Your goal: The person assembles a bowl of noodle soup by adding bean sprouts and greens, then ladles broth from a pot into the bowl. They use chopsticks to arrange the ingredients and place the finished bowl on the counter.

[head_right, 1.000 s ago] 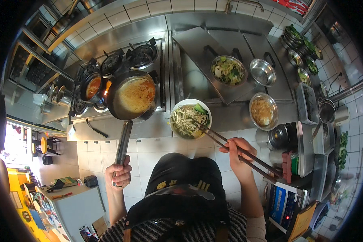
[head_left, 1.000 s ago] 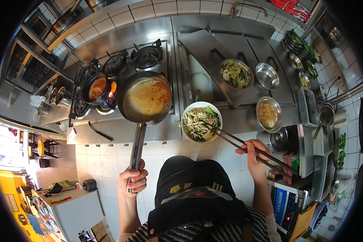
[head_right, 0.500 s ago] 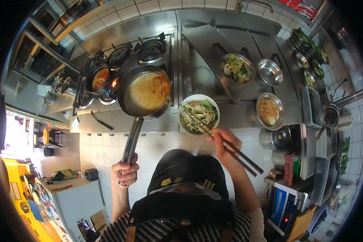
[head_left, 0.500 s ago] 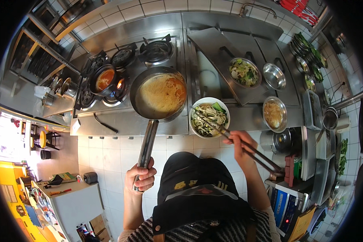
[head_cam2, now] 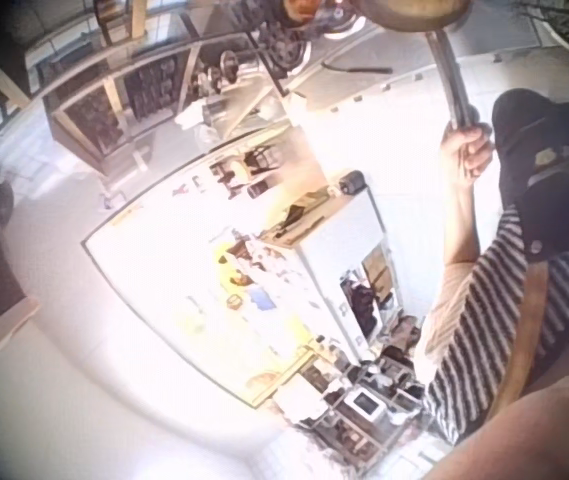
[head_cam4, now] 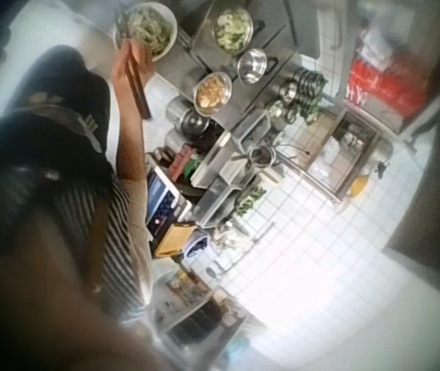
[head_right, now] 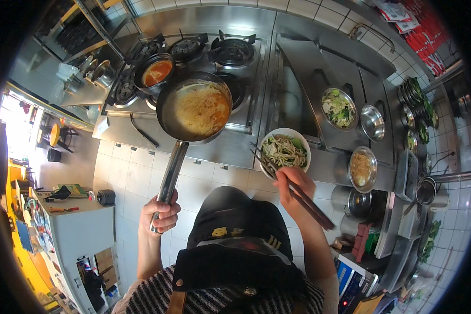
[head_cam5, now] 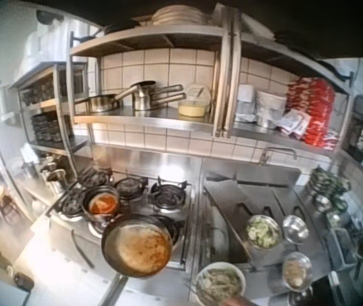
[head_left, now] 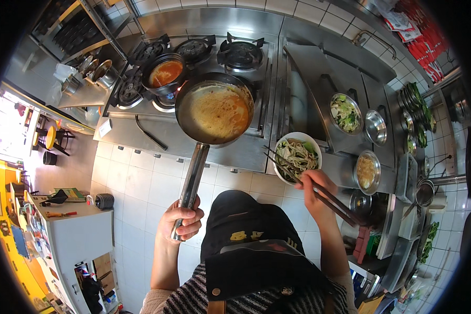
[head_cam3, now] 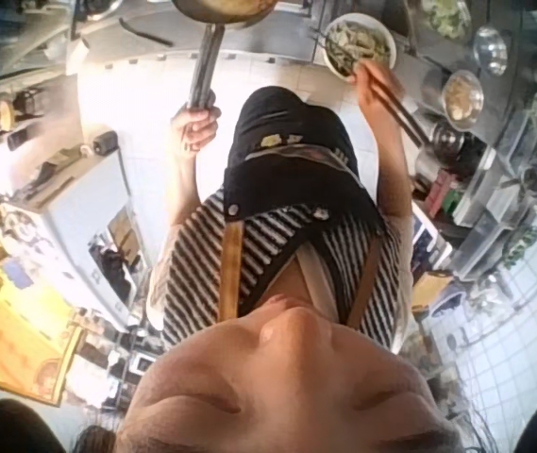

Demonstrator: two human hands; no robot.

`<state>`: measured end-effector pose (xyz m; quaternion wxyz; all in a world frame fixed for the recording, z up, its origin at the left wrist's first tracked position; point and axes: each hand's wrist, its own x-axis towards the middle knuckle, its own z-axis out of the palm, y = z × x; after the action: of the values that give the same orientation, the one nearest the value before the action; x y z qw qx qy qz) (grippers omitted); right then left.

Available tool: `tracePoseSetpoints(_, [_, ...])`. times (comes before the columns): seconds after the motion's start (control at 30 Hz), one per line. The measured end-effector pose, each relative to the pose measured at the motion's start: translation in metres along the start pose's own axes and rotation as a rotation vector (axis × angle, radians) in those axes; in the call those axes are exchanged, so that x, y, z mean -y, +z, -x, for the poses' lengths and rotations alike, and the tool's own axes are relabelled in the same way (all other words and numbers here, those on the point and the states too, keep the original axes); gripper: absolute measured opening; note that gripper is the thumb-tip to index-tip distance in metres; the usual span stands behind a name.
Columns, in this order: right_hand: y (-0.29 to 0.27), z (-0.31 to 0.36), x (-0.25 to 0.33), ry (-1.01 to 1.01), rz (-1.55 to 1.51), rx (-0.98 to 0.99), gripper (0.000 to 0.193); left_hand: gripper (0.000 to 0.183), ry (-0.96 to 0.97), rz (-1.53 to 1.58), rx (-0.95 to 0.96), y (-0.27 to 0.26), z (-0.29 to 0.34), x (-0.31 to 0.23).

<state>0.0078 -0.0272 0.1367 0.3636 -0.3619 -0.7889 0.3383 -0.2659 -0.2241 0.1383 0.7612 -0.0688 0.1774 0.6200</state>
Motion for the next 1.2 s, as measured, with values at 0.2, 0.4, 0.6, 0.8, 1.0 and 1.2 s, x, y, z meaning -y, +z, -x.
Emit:
tracePoseSetpoints(0.2, [0.04, -0.019, -0.021, 0.015, 0.053, -0.052, 0.011, 0.013, 0.015, 0.013, 0.006, -0.013, 0.004, -0.018])
tracePoseSetpoints(0.4, [0.054, -0.021, -0.026, 0.132, 0.036, -0.214, 0.023, 0.016, -0.024, 0.031, 0.033, -0.02, -0.001, -0.038])
tracePoseSetpoints(0.6, [0.054, -0.022, -0.011, 0.207, -0.083, -0.366, 0.023, 0.016, -0.088, 0.046, 0.041, -0.021, -0.006, -0.055])
tracePoseSetpoints(0.8, [0.029, -0.01, 0.022, 0.115, -0.154, -0.474, 0.022, 0.016, -0.107, 0.032, 0.055, -0.022, -0.011, -0.062])
tracePoseSetpoints(1.0, [0.058, -0.025, 0.013, 0.217, 0.146, -0.156, 0.012, 0.017, -0.143, 0.041, 0.067, -0.021, -0.017, -0.065])
tracePoseSetpoints(1.2, [0.071, -0.028, 0.0, -0.035, 0.351, -0.102, 0.013, 0.018, -0.15, 0.023, 0.071, -0.025, -0.017, -0.068])
